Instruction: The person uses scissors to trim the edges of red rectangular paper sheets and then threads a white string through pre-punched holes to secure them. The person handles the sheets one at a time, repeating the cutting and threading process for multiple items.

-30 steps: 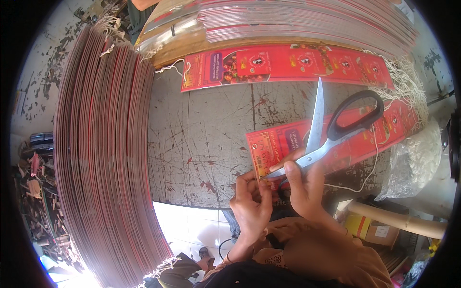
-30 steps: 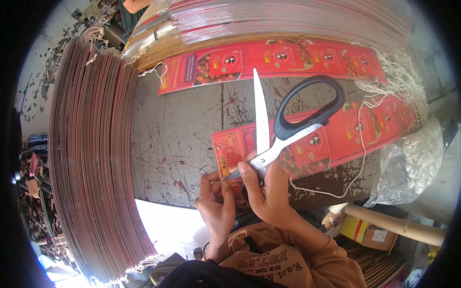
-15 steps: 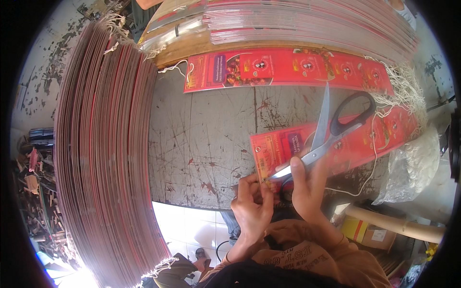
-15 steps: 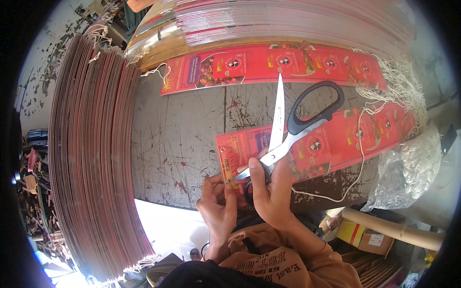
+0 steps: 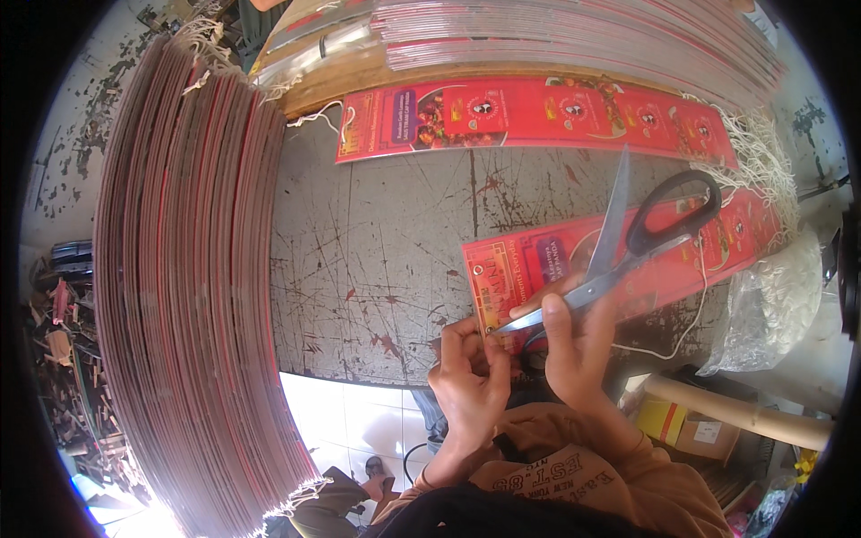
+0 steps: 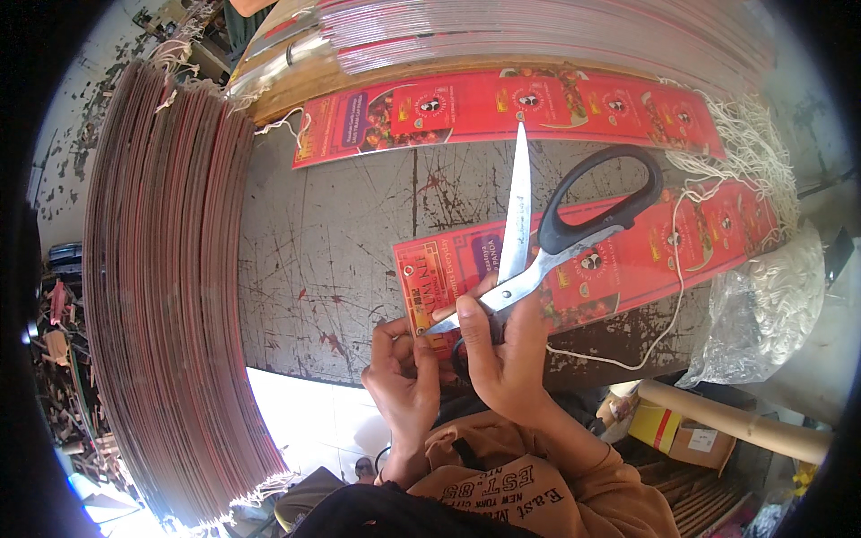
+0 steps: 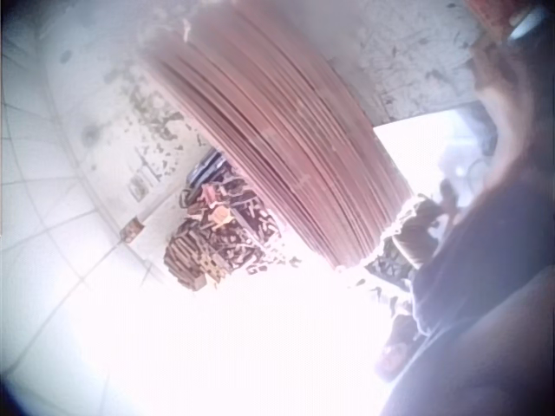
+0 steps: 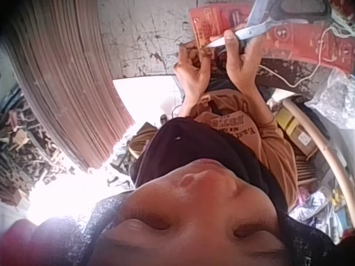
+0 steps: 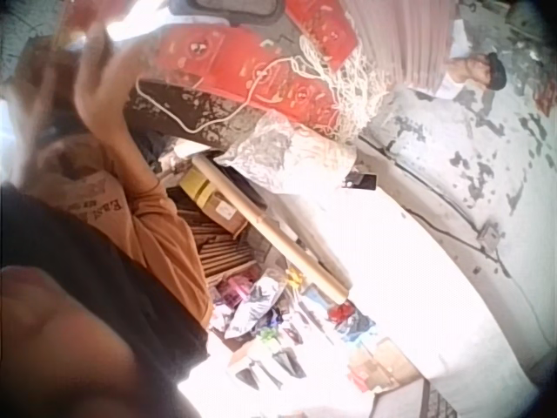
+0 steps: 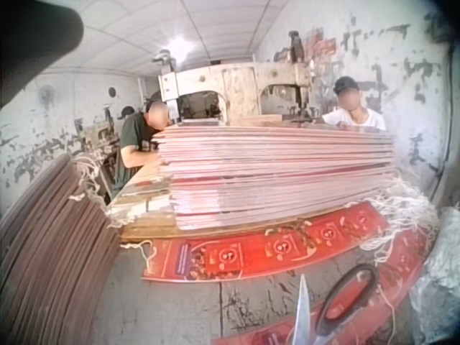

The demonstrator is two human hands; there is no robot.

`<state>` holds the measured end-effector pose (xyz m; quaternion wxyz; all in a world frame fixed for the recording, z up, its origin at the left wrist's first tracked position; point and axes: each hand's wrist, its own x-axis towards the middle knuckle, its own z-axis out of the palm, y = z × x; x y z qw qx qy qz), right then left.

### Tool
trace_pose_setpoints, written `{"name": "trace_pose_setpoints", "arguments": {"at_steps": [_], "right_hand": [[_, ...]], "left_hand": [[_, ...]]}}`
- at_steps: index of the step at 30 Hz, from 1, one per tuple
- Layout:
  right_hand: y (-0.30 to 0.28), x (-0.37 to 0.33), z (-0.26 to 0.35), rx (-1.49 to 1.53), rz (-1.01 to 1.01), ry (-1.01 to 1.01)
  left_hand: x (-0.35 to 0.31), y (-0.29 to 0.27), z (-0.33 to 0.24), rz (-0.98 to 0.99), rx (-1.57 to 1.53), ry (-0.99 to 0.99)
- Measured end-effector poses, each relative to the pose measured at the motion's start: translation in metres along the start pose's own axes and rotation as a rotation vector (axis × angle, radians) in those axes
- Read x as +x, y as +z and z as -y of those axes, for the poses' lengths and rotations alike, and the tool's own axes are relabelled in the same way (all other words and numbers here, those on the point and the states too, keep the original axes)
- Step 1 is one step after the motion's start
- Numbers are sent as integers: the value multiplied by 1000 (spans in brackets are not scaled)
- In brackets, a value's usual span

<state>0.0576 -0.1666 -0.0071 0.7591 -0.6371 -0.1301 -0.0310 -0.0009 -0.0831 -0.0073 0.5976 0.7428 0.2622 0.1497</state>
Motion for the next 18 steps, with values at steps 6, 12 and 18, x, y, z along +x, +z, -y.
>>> {"name": "trace_pose_setpoints", "arguments": {"at_steps": [6,12,18], "right_hand": [[-7,-1,-4,-158,70,-78],[3,-1,2,34,-38,-13],[-4,-2,0,-57,47,-10]], "left_hand": [[1,1,4,-13,18,18],[0,0,0,-27,12,-6],[0,0,4,-23,25,-3]]}}
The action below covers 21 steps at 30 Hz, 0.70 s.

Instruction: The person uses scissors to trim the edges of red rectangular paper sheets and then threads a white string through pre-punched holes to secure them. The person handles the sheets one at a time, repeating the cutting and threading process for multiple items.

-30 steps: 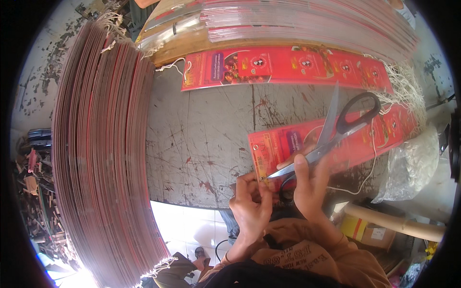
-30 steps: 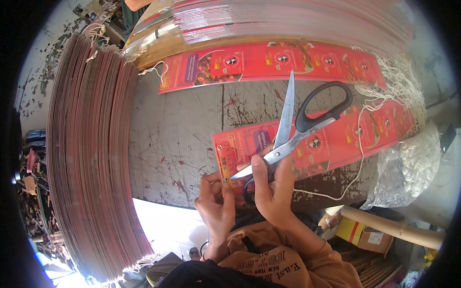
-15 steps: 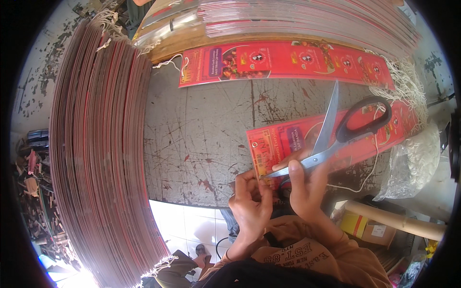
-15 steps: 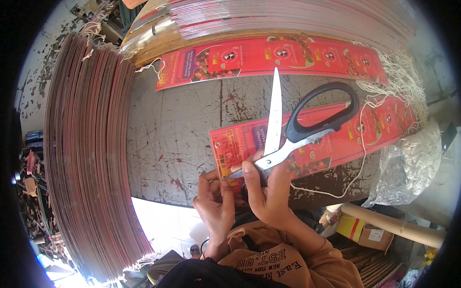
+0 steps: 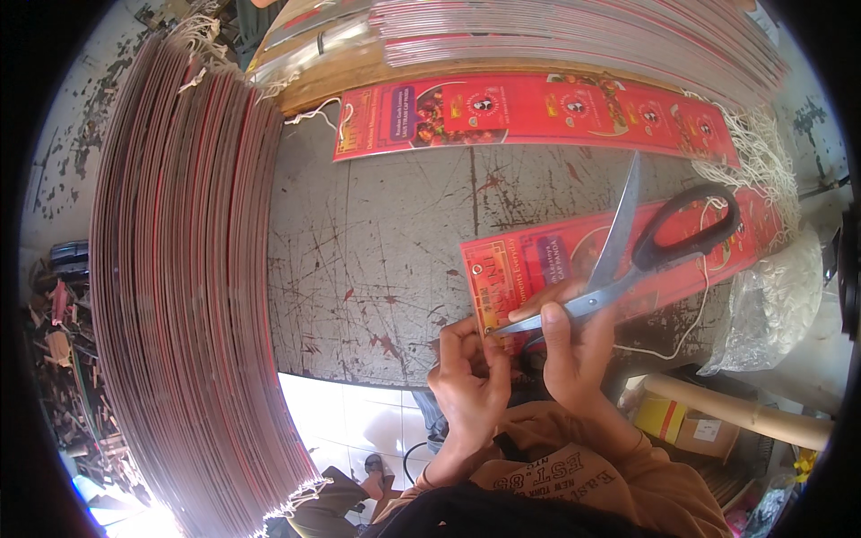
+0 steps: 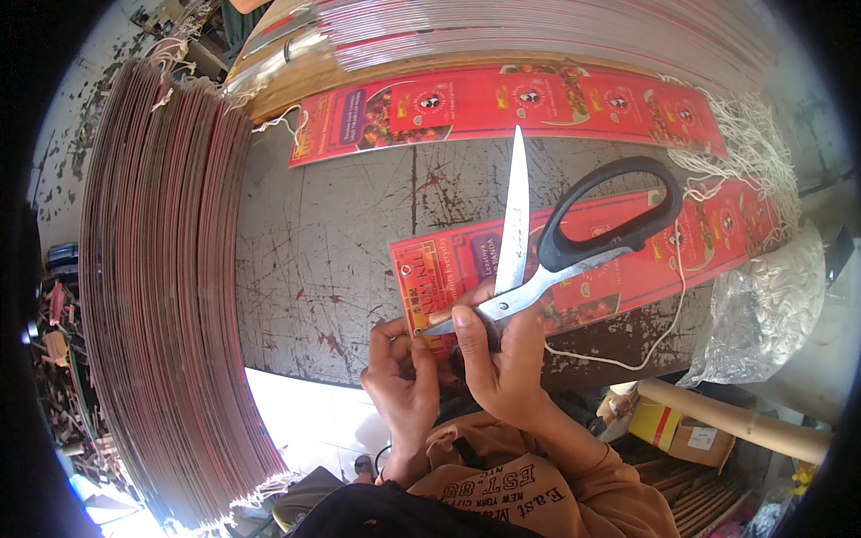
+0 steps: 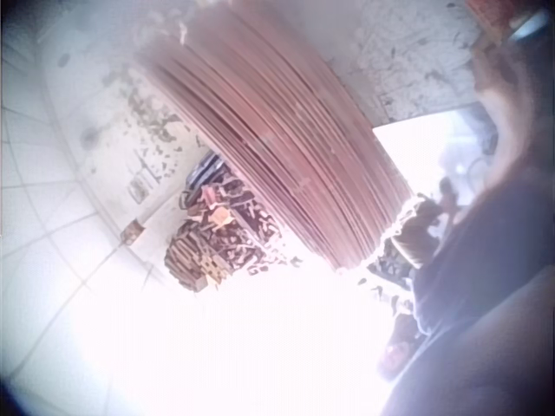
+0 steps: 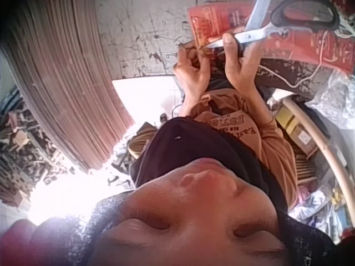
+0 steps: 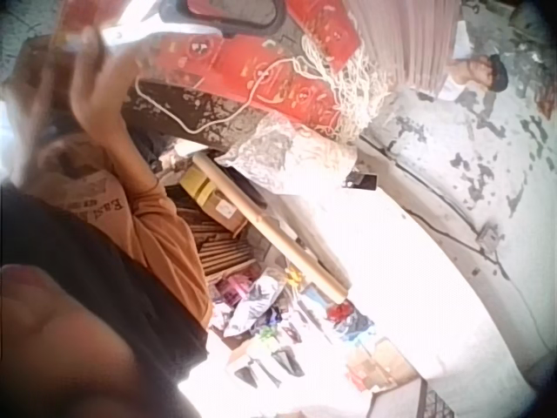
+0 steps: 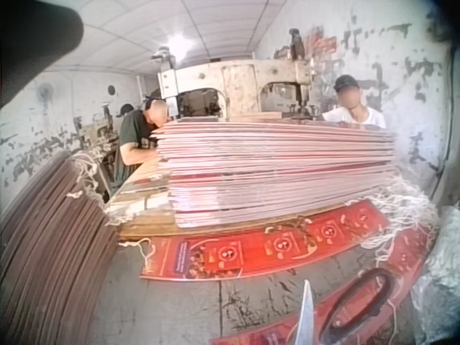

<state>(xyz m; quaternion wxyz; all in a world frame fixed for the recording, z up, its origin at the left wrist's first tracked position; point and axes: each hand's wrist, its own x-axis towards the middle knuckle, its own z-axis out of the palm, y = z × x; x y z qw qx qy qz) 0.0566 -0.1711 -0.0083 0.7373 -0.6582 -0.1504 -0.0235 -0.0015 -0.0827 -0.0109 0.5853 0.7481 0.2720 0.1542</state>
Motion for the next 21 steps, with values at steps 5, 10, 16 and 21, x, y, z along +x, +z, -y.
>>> {"name": "trace_pose_setpoints", "arguments": {"at_steps": [5,10,16,21], "right_hand": [[1,2,-3,-74,30,-167],[3,-2,9,85,-85,15],[-4,-11,19,91,-262,0],[-11,-17,53,309,-187,222]], "left_hand": [[0,1,2,-17,-29,20],[1,0,0,8,-72,-9],[4,-20,6,280,-262,-55],[20,-34,-2,682,-520,-247]]}}
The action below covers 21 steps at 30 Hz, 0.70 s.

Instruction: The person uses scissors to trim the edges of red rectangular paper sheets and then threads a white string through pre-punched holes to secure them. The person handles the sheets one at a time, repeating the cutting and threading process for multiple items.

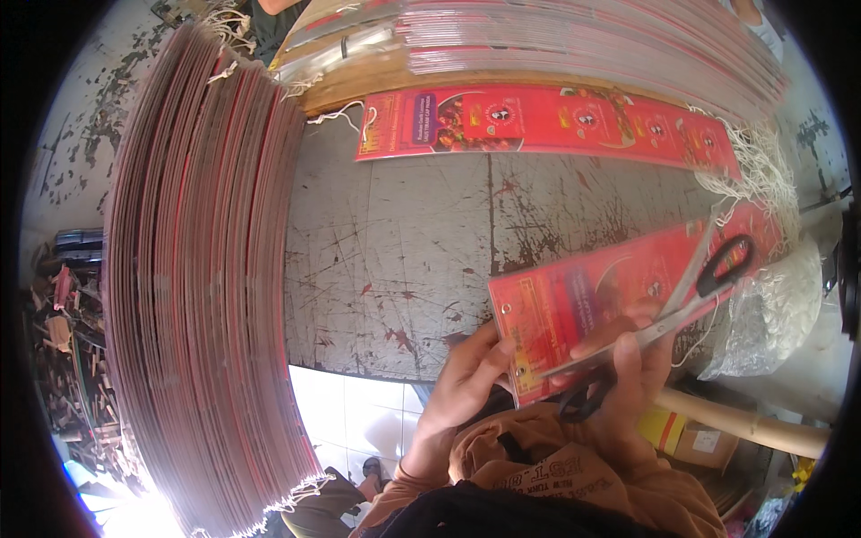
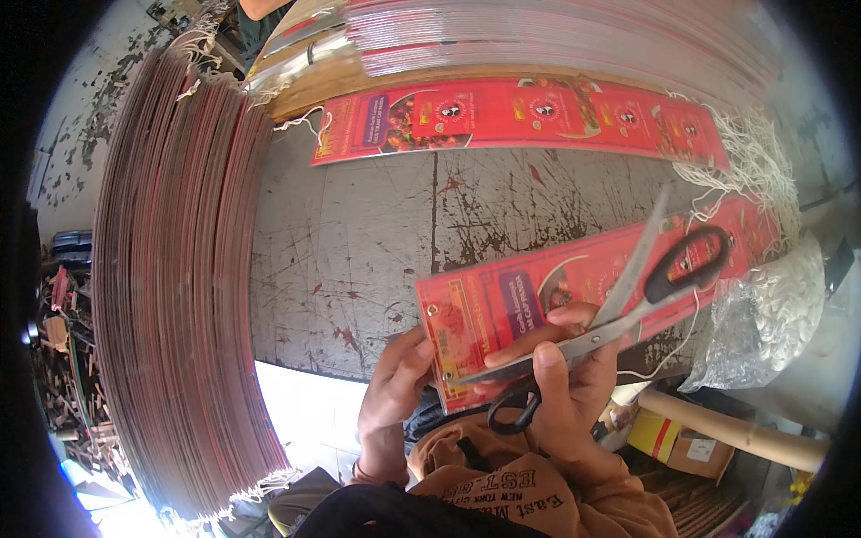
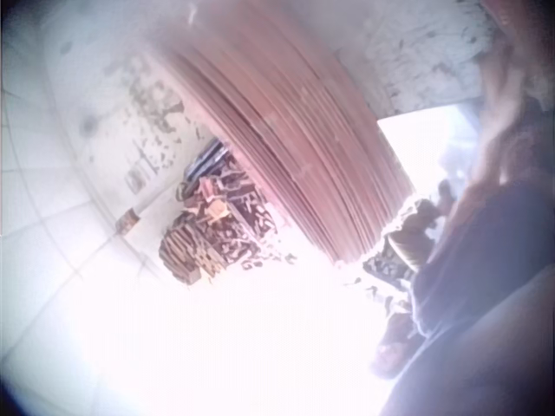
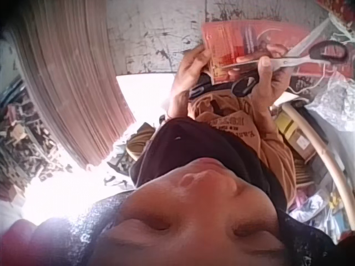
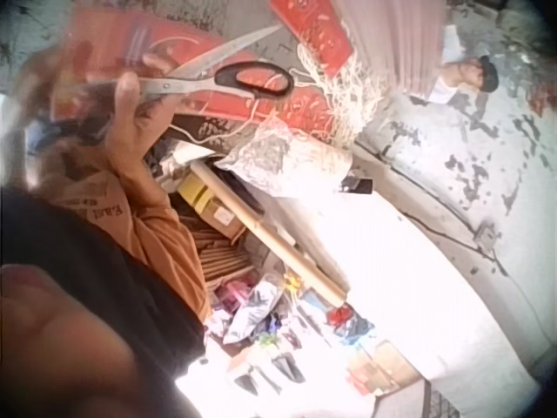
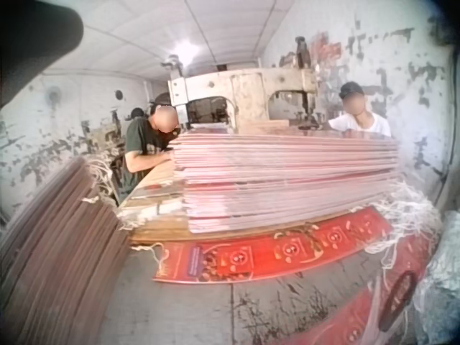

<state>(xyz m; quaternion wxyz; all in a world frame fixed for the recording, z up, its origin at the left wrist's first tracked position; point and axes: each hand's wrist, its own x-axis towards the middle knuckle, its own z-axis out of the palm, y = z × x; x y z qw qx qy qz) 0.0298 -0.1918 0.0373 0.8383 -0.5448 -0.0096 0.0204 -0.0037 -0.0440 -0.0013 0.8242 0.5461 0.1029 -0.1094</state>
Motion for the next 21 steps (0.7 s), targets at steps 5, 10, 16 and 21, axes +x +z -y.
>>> {"name": "trace_pose_setpoints", "arguments": {"at_steps": [5,10,16,21], "right_hand": [[-8,-4,7,9,102,65],[-16,-9,-2,86,7,-110],[-16,-11,-9,-39,171,-199],[-19,-8,-9,-224,303,-280]], "left_hand": [[3,-3,5,66,131,-64],[5,8,15,-32,153,43],[6,9,11,-30,2,14],[3,0,18,23,-61,4]]}}
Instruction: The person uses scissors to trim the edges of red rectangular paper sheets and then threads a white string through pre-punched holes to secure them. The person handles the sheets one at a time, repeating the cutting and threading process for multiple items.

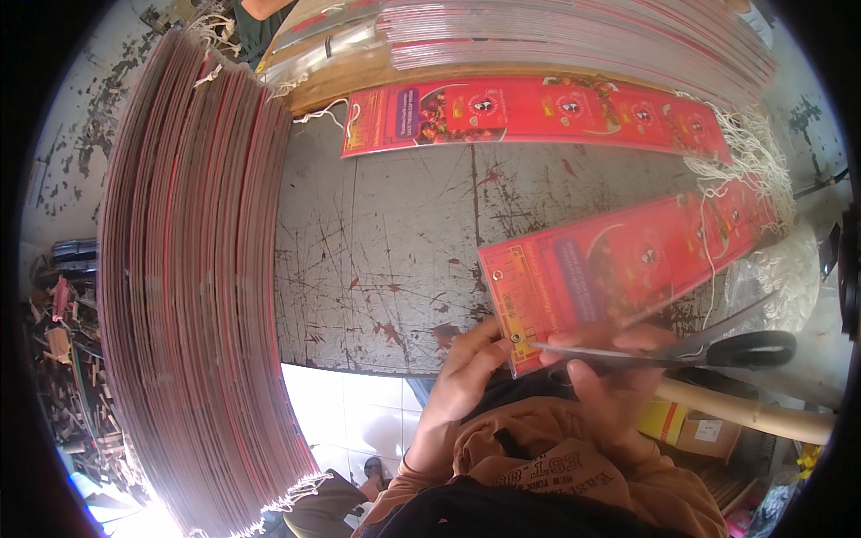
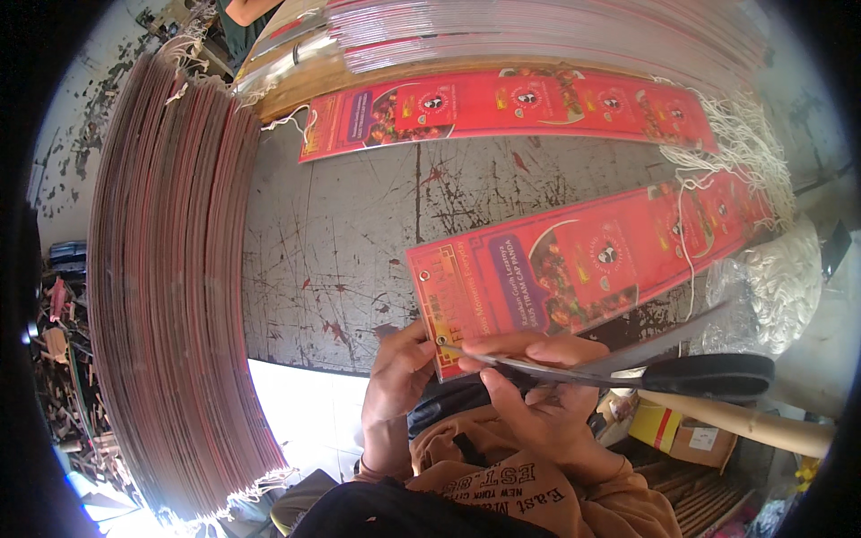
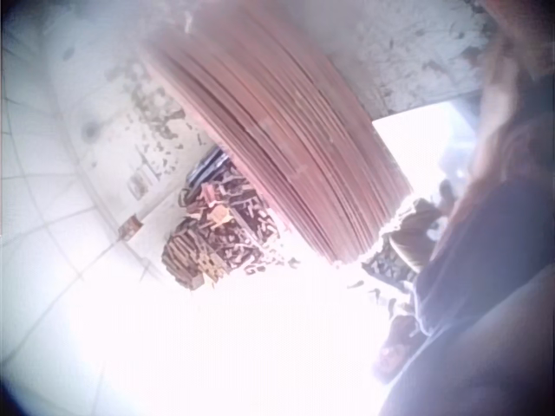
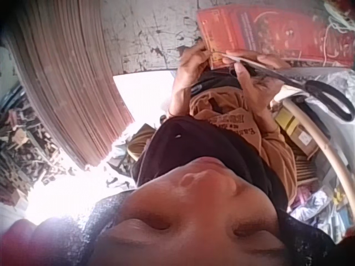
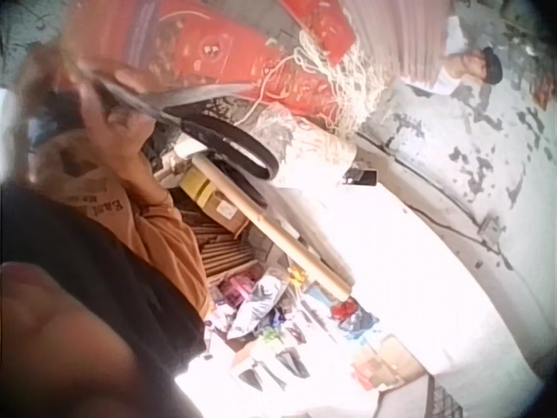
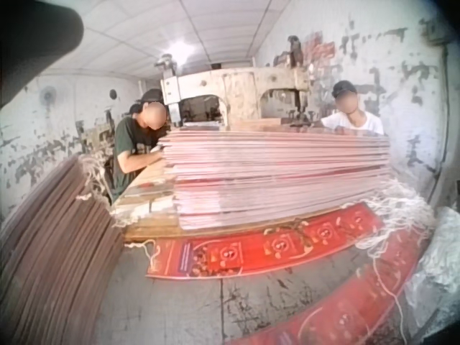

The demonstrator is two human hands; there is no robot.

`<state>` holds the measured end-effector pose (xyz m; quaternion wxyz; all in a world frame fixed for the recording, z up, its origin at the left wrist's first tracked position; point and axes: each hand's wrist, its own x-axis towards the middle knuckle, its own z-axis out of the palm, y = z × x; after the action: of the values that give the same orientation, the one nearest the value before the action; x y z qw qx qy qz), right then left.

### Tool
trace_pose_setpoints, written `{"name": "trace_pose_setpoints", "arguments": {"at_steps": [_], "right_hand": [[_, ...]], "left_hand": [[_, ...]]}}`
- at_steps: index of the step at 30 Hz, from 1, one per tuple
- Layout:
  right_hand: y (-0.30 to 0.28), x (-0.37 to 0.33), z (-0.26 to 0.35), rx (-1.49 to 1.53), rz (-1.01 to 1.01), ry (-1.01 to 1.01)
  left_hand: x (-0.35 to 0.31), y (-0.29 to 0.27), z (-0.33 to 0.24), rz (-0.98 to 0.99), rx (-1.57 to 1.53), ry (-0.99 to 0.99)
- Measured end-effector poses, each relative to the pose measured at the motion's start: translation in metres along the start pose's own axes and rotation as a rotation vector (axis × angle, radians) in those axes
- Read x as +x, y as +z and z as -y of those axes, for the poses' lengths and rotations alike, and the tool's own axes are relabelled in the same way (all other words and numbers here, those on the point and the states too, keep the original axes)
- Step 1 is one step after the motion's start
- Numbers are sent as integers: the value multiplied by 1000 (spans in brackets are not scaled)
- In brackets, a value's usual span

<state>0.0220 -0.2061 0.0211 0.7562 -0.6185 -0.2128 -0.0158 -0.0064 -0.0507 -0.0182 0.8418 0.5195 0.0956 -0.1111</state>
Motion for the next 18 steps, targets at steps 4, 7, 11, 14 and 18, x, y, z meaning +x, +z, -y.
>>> {"name": "trace_pose_setpoints", "arguments": {"at_steps": [4,7,11,14,18], "right_hand": [[-1,-2,4,-26,-29,184],[-2,-6,2,-45,-62,203],[-16,-6,-8,-144,65,41],[-14,-6,-12,-253,94,-70],[-13,-5,-11,-332,102,-89]], "left_hand": [[1,-1,2,46,52,41],[0,0,-5,70,41,10],[0,4,-15,80,86,0],[1,1,-6,85,100,70],[3,4,-9,81,136,105]]}}
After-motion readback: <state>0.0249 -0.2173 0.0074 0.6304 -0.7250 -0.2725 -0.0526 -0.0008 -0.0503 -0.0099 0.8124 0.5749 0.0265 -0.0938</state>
